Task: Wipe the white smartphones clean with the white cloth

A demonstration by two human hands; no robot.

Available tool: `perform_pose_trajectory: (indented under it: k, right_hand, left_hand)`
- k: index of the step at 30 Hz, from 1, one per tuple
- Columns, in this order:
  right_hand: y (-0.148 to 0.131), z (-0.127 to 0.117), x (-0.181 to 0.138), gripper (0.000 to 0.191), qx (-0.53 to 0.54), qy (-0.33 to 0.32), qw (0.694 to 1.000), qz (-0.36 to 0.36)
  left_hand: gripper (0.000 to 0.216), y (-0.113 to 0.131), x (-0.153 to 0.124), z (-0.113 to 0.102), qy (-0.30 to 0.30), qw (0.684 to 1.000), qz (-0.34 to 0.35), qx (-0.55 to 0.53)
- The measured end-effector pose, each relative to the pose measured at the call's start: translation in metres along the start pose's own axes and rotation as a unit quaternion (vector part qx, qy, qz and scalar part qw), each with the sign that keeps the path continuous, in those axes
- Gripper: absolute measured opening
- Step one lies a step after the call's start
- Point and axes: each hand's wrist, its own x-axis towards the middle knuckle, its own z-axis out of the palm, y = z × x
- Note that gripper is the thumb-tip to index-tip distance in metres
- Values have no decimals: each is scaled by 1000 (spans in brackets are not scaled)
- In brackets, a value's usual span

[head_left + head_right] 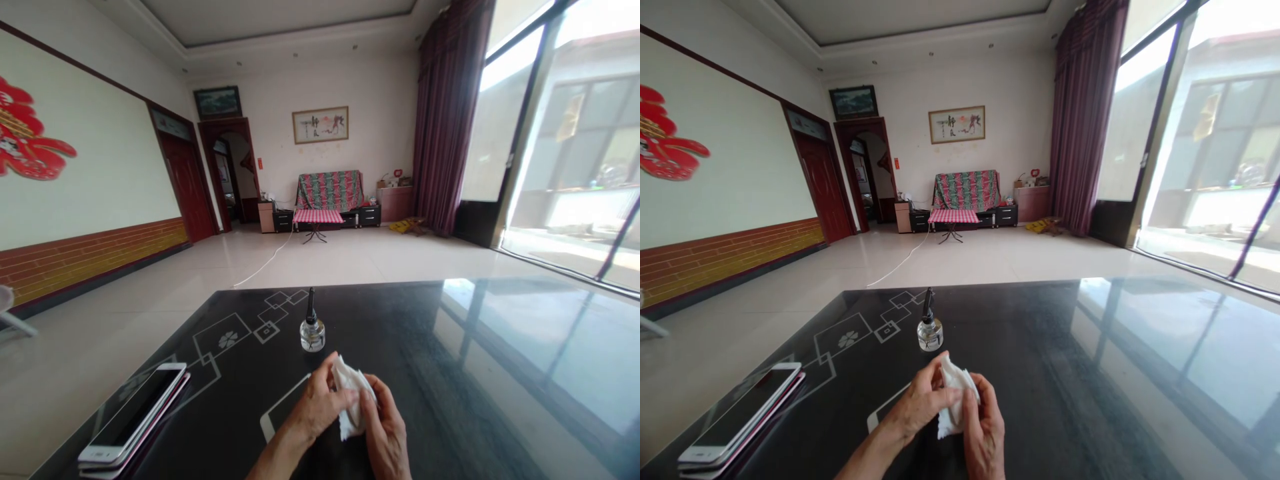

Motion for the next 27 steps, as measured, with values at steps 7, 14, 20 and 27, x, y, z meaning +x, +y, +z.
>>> perform_pose_trajectory:
  k: [7,14,20,27]
  right_hand:
    - [-3,-1,7,54,63,-48,992,96]
    - [-15,32,31,53,96,-89,986,101]
    - [-17,57,51,41,10,-152,988,-1]
    - [15,68,115,57,-224,-90,960,-144]
  left_hand:
    - [27,1,6,-4,-11,999,25,-29]
    - [40,9,10,-20,-19,978,-37,-205]
    - [32,28,30,-62,75,971,15,-225]
    - [19,40,68,-116,228,928,49,-290]
